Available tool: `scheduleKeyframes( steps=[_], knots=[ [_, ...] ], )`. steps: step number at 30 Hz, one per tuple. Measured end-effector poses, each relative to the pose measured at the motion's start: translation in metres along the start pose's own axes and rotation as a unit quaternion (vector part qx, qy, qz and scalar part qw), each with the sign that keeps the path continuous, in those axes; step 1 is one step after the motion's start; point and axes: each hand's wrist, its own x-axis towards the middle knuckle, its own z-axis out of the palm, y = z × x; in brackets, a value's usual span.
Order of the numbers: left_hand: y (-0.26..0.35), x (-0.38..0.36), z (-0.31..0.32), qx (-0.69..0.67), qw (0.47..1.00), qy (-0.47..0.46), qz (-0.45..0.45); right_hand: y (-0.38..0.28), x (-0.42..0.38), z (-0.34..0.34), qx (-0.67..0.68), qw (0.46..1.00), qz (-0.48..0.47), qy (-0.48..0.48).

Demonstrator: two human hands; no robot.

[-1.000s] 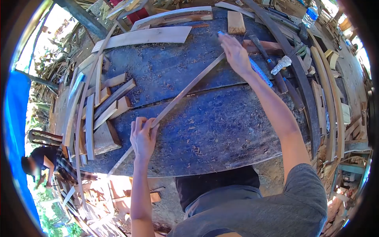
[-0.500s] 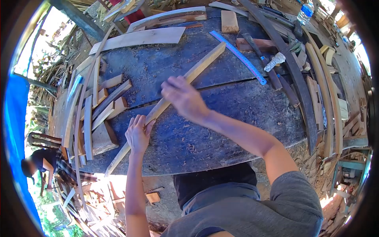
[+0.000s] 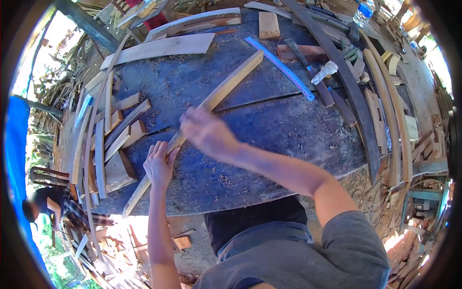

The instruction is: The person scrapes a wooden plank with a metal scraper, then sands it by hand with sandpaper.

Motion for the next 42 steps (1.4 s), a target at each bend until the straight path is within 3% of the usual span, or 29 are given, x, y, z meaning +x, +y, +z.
scheduleKeyframes(
  steps=[1,2,4,5,6,8,10,14,16,17,18,20,23,26,28,29,32,35,36,37,38,39,42],
  knots=[
    [0.0,0.0,-0.001,0.006,1.0,-0.003,0.004,-0.028,-0.005,0.014,-0.029,0.991,-0.133,0.002],
    [0.0,0.0,-0.001,-0.002,1.0,0.001,0.006,-0.023,-0.003,0.013,-0.027,0.991,-0.13,0.009],
    [-0.004,0.001,-0.002,-0.008,1.0,0.004,0.005,0.013,0.004,0.001,0.027,0.998,-0.056,-0.005],
    [-0.004,0.001,-0.001,-0.001,1.0,0.012,0.011,0.047,0.016,-0.015,-0.038,0.997,-0.057,-0.019],
    [-0.003,0.0,0.001,0.004,1.0,0.019,0.016,0.087,0.022,-0.026,-0.149,0.988,0.004,-0.048],
    [-0.003,-0.002,0.001,-0.009,0.999,0.036,0.02,0.166,0.024,-0.034,-0.178,0.978,0.104,-0.017],
    [-0.005,-0.001,0.002,0.013,0.999,0.031,0.011,0.205,0.022,-0.03,-0.207,0.976,0.064,-0.006],
    [-0.007,0.009,0.001,0.018,0.998,-0.008,-0.059,0.199,0.031,-0.022,-0.204,0.973,0.092,-0.051],
    [-0.011,0.011,0.004,-0.064,0.993,0.003,-0.099,0.198,0.031,-0.019,-0.087,0.985,0.149,0.02],
    [-0.009,0.008,0.001,-0.057,0.988,-0.051,-0.137,0.192,0.031,-0.023,-0.044,0.97,0.238,-0.018],
    [-0.012,0.003,0.003,-0.055,0.988,-0.048,-0.136,0.189,0.026,-0.025,-0.044,0.97,0.237,-0.015],
    [-0.015,-0.006,0.011,-0.005,0.998,0.063,-0.016,0.191,0.017,-0.026,-0.113,0.982,0.15,-0.037],
    [-0.01,-0.022,0.012,0.012,0.999,0.03,0.005,0.199,0.001,-0.022,-0.164,0.981,0.083,-0.066],
    [-0.003,-0.025,0.014,0.032,0.999,0.014,0.013,0.174,-0.002,-0.003,-0.209,0.965,0.156,-0.001],
    [-0.004,-0.021,0.014,0.033,0.999,0.011,-0.003,0.09,0.02,-0.015,-0.128,0.928,0.273,-0.217],
    [-0.006,-0.022,0.015,0.015,1.0,0.022,-0.004,0.065,-0.007,0.008,-0.062,0.986,0.146,-0.059],
    [-0.007,-0.022,0.015,-0.023,0.999,0.03,-0.005,-0.02,-0.028,0.015,0.04,0.992,-0.099,-0.072],
    [-0.009,-0.023,0.013,-0.039,0.999,0.025,-0.017,0.016,-0.018,0.005,0.031,0.989,-0.062,-0.129],
    [-0.008,-0.023,0.014,-0.042,0.998,0.032,-0.026,0.039,-0.005,-0.015,0.191,0.95,0.214,-0.123],
    [-0.007,-0.023,0.014,-0.045,0.998,0.033,-0.028,0.087,0.006,-0.027,0.044,0.959,0.229,-0.163],
    [-0.006,-0.023,0.014,-0.052,0.997,0.035,-0.034,0.139,0.004,-0.034,-0.047,0.98,0.177,-0.082],
    [-0.006,-0.022,0.014,-0.06,0.997,0.036,-0.038,0.183,0.005,-0.04,-0.176,0.971,0.15,-0.065],
    [-0.003,-0.021,0.012,-0.058,0.997,0.04,-0.04,0.186,0.0,-0.029,-0.286,0.939,0.193,0.01]
  ],
)
